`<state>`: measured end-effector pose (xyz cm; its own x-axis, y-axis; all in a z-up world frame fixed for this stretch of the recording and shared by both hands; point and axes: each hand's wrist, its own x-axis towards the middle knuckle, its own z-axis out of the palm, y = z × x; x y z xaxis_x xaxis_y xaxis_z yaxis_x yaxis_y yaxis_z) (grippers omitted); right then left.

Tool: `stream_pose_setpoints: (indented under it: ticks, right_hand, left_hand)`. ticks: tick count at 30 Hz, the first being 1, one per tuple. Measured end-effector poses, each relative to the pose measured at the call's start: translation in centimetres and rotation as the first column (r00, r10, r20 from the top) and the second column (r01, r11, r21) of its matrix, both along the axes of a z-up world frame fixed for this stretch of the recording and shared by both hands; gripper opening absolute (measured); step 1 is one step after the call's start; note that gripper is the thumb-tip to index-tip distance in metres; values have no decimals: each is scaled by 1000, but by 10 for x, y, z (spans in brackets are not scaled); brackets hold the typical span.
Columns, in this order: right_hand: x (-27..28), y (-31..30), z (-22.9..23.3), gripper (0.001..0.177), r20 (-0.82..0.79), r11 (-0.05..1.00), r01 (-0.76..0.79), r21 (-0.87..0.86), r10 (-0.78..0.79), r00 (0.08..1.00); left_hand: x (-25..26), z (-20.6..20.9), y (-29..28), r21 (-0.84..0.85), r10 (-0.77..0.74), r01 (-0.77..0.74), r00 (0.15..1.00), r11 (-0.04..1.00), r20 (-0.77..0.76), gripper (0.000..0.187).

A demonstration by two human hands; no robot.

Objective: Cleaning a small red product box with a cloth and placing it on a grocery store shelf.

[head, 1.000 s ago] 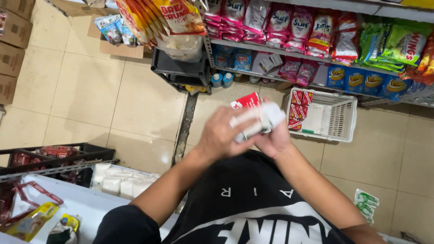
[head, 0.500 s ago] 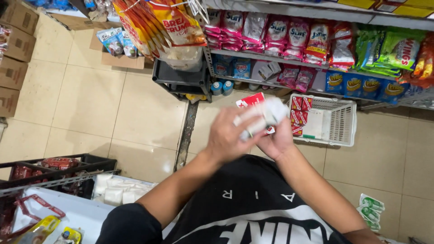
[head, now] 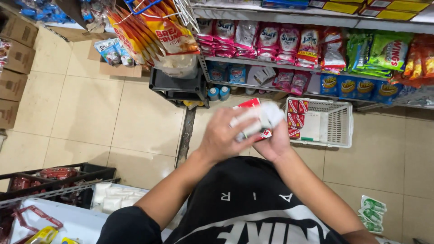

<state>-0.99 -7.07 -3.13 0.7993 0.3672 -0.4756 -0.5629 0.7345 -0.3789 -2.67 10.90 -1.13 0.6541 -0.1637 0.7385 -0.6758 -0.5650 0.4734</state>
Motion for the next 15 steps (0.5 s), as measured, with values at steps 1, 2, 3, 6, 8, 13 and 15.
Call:
stream_pose_setpoints:
  ticks: [1,2,3,6,8,13,15]
  right_hand:
    - [1,-15,-22,45,-24,999,-23,31,24,999]
    - [2,-30,-43,44,-48,997,-45,63,48,998]
    - [1,-26,-47,44,-46,997,-48,65,51,998]
    - [2,-17,-37,45,-14,997,-8,76,9,1000]
    - [2,-13,1,53,37,999,-13,-46,14,999]
    - [-3,-23,52,37,-74,1000,-7,25,9,997]
    - [-4,-40,45,38,-34,999,-35,19,35,999]
  left_hand:
    - [-7,-1,-6,2,-69,69,998,998,2,38]
    - [-13,-2,-11,5,-137,137,991,991,4,37]
    - [-11,-9,-12,7,-135,135,991,991,5,37]
    - [3,-18,-12,11,-146,145,989,989,12,38]
    - [16,-12,-10,32,-25,24,999,999,41,40]
    - [13,18,-32,70,14,-14,1000,997,1,41]
    - [5,16,-50,94,-10,9,1000,996,11,45]
